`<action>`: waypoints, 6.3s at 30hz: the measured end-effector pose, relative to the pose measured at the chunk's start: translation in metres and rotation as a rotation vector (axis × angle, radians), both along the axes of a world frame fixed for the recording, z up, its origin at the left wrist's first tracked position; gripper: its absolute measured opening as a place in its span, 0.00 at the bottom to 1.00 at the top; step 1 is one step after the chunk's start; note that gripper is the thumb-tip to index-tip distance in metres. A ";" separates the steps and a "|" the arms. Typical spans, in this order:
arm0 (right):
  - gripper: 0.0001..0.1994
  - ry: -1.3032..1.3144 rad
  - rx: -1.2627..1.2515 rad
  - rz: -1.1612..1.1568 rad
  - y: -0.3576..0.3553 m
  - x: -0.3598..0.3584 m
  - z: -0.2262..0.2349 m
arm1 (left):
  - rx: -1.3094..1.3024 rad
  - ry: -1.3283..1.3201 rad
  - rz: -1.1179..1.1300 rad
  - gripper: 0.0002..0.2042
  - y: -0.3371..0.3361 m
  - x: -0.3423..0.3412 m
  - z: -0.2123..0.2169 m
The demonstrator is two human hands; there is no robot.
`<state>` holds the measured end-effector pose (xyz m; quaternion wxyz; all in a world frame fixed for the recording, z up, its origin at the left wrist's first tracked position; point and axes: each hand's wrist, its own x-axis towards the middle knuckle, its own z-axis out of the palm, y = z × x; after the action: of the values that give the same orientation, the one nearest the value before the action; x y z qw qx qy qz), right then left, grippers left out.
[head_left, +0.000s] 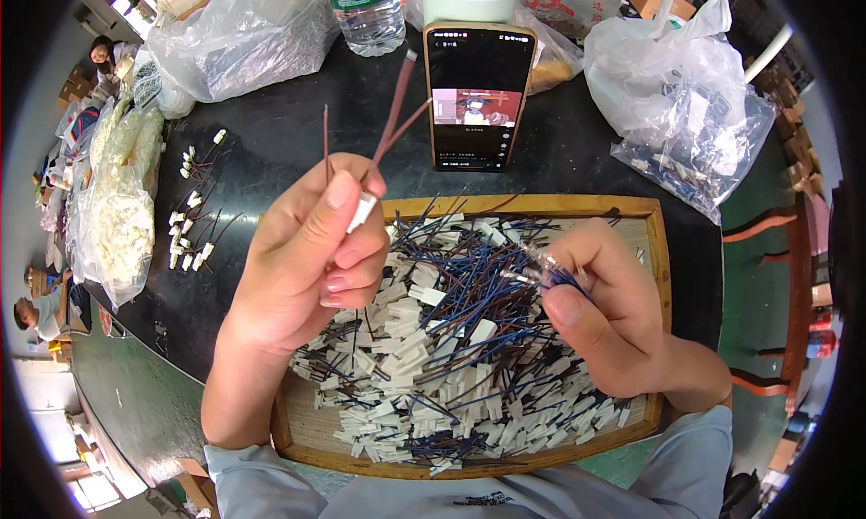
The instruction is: The person inserts wires into plastic connector housings by hand, spreads the assembled connectors across a wooden tray, and picks up wire connectors from the table.
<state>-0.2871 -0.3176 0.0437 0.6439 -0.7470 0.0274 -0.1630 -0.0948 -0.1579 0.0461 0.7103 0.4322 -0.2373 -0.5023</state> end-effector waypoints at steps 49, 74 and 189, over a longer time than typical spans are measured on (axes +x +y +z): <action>0.08 -0.134 -0.416 -0.177 -0.005 0.001 0.016 | 0.030 -0.825 0.070 0.16 0.011 -0.027 0.016; 0.07 -0.061 -0.214 -0.017 0.002 0.001 0.001 | -0.044 -0.750 0.169 0.12 0.004 -0.024 0.001; 0.09 -0.036 -0.154 0.151 -0.002 0.004 0.009 | -0.334 -1.570 0.158 0.08 0.001 -0.035 0.016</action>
<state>-0.2834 -0.3201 0.0525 0.5953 -0.7913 -0.0530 -0.1291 -0.1294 -0.1571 0.0617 0.4247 0.5627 -0.7080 0.0417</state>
